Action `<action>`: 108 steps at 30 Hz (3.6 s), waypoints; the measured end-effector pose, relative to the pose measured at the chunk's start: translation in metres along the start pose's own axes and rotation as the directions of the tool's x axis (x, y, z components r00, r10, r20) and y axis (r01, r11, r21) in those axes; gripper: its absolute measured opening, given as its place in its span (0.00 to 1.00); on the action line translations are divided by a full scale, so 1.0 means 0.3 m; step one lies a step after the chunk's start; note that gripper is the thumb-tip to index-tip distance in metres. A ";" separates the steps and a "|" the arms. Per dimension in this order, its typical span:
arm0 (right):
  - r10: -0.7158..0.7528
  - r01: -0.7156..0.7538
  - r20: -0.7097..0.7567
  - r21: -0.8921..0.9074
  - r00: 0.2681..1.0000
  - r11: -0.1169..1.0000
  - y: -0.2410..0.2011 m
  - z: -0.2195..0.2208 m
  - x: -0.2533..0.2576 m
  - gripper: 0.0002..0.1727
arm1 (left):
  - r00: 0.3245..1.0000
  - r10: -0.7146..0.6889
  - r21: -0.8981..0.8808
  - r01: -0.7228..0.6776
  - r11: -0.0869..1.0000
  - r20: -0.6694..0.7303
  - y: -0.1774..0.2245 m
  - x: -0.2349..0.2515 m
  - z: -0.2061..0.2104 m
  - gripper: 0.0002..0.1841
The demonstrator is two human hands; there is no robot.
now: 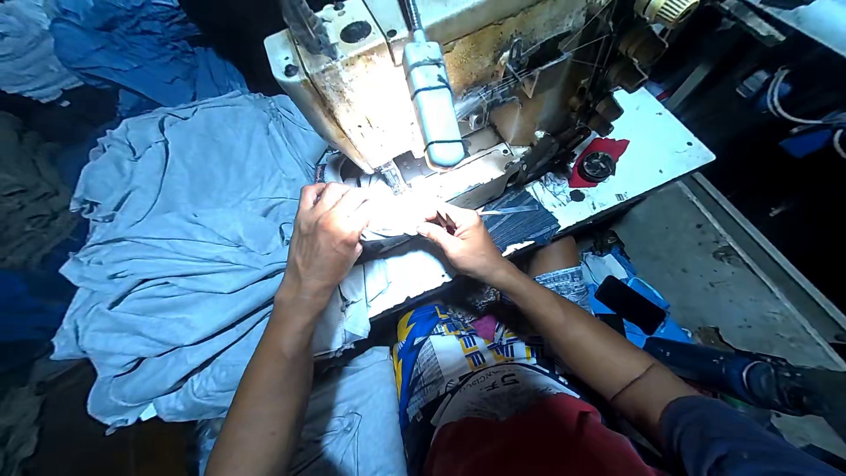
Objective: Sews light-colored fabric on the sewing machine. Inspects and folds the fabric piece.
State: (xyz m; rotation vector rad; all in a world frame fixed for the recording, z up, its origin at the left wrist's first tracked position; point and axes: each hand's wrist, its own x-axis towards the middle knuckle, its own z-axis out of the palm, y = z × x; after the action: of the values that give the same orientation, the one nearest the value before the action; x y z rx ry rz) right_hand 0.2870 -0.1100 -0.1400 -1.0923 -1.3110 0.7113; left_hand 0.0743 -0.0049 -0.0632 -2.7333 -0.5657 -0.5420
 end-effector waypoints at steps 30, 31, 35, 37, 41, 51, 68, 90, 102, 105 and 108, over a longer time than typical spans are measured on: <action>-0.152 0.161 0.066 -0.161 0.986 0.974 0.035 -0.005 0.102 0.09 | 0.952 -0.122 -0.231 0.190 0.954 0.282 -0.125 -0.196 -0.208 0.15; -0.156 0.168 0.096 -0.145 0.983 0.975 0.034 -0.010 0.112 0.09 | 0.970 -0.114 -0.287 0.174 0.942 0.215 -0.097 -0.186 -0.245 0.15; -0.170 0.216 0.304 -0.124 0.938 0.969 -0.053 -0.052 0.082 0.08 | 0.998 -0.058 -0.543 0.048 0.838 -0.001 0.038 -0.149 -0.313 0.10; -0.206 0.252 0.398 -0.066 0.894 0.965 -0.107 -0.060 0.043 0.06 | 0.999 -0.043 -0.618 0.018 0.786 -0.026 0.095 -0.139 -0.288 0.08; -0.274 0.300 0.365 -0.017 0.890 0.954 -0.085 -0.077 -0.074 0.07 | 0.986 -0.143 -0.645 0.050 0.763 -0.092 0.205 -0.151 -0.147 0.09; -0.117 0.122 0.147 -0.028 0.982 0.992 -0.024 -0.081 -0.210 0.08 | 0.956 -0.233 -0.107 0.216 0.970 -0.180 0.269 -0.170 0.153 0.10; 0.024 -0.025 0.011 0.074 1.000 0.997 0.008 -0.004 -0.050 0.04 | 0.994 -0.058 -0.077 0.051 0.996 -0.089 0.036 -0.026 0.042 0.12; -0.255 0.256 0.237 0.026 0.938 0.966 -0.045 -0.062 -0.111 0.06 | 0.989 -0.064 -0.411 0.002 0.912 -0.136 0.187 -0.091 -0.034 0.18; -0.049 0.053 0.079 -0.050 0.996 0.997 -0.041 -0.054 -0.151 0.06 | 0.983 -0.163 -0.079 0.157 0.984 -0.079 0.120 -0.082 0.029 0.12; -0.039 0.043 0.049 -0.070 0.998 0.997 -0.025 -0.036 -0.108 0.05 | 0.977 -0.193 -0.087 0.185 0.979 -0.087 0.093 -0.057 0.041 0.11; -0.014 0.016 0.045 -0.055 0.999 0.998 -0.007 -0.015 -0.061 0.04 | 0.966 -0.232 -0.099 0.221 0.970 -0.111 0.068 -0.038 0.053 0.12</action>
State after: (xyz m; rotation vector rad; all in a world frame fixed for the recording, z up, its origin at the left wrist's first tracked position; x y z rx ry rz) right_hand 0.2878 -0.1283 -0.1449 -1.1156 -1.3826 0.6950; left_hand 0.0781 -0.0208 -0.0862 -2.7071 -0.8484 -0.8007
